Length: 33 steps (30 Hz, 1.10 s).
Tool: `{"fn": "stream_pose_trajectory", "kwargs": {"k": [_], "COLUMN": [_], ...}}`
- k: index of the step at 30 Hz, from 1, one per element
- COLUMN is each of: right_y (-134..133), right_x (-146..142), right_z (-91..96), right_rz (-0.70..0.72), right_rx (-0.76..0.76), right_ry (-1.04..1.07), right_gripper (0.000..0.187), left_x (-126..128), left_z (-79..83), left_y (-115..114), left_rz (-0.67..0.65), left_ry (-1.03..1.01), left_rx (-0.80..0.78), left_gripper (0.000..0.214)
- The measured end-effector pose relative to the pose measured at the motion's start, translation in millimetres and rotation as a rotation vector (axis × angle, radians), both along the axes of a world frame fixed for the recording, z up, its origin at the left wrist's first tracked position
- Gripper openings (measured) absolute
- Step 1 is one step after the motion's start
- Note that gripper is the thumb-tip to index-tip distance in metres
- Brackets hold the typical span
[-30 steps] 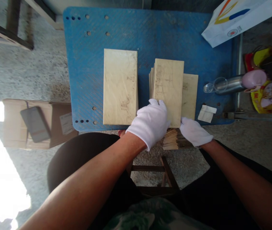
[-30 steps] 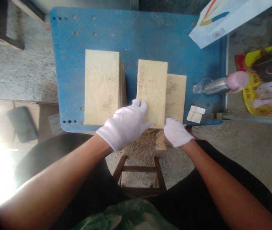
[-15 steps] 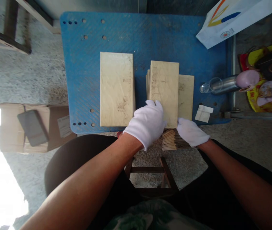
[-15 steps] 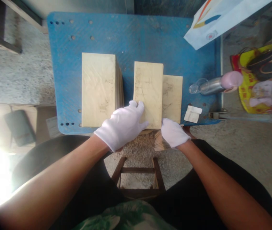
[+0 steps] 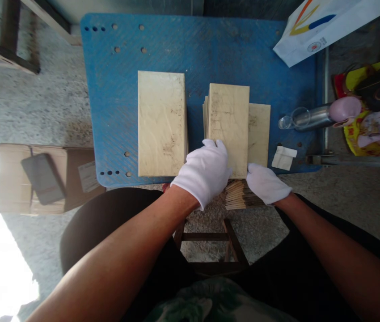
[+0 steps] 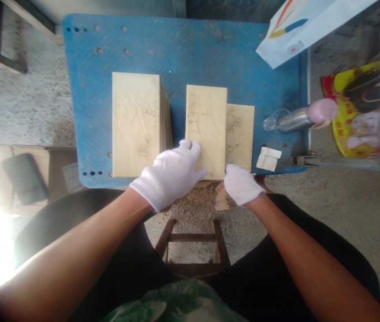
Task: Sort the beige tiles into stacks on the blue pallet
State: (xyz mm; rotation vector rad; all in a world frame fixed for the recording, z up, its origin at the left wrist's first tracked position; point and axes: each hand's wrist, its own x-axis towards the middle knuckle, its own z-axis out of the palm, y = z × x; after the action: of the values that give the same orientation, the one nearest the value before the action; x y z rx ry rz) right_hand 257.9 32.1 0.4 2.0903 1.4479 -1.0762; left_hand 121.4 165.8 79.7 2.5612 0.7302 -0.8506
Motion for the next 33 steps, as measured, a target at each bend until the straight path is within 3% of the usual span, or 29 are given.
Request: {"fn": "stream_pose_trajectory", "kwargs": {"k": [8, 15, 28, 33], "right_y": [-3, -8, 1, 4], "right_x": [3, 1, 2, 2], "right_z": [-7.7, -10.9, -2.4, 3.0], "right_rz": [0.036, 0.162, -0.133, -0.159], "right_rx": [-0.026, 0.002, 0.015, 0.051], "right_ry": [-0.022, -0.052, 0.054, 0.031], "right_gripper": [0.027, 0.027, 0.022, 0.026], "left_x": [-1, 0, -2, -3], "left_z": [2.3, 3.6, 3.9, -4.2], "left_y": [-2, -4, -2, -1], "left_rz": [-0.018, -0.023, -0.005, 0.022], "left_ry": [-0.013, -0.005, -0.034, -0.081], "left_rx": [0.005, -0.038, -0.073, -0.059], "left_gripper": [0.062, 0.06, 0.052, 0.053]}}
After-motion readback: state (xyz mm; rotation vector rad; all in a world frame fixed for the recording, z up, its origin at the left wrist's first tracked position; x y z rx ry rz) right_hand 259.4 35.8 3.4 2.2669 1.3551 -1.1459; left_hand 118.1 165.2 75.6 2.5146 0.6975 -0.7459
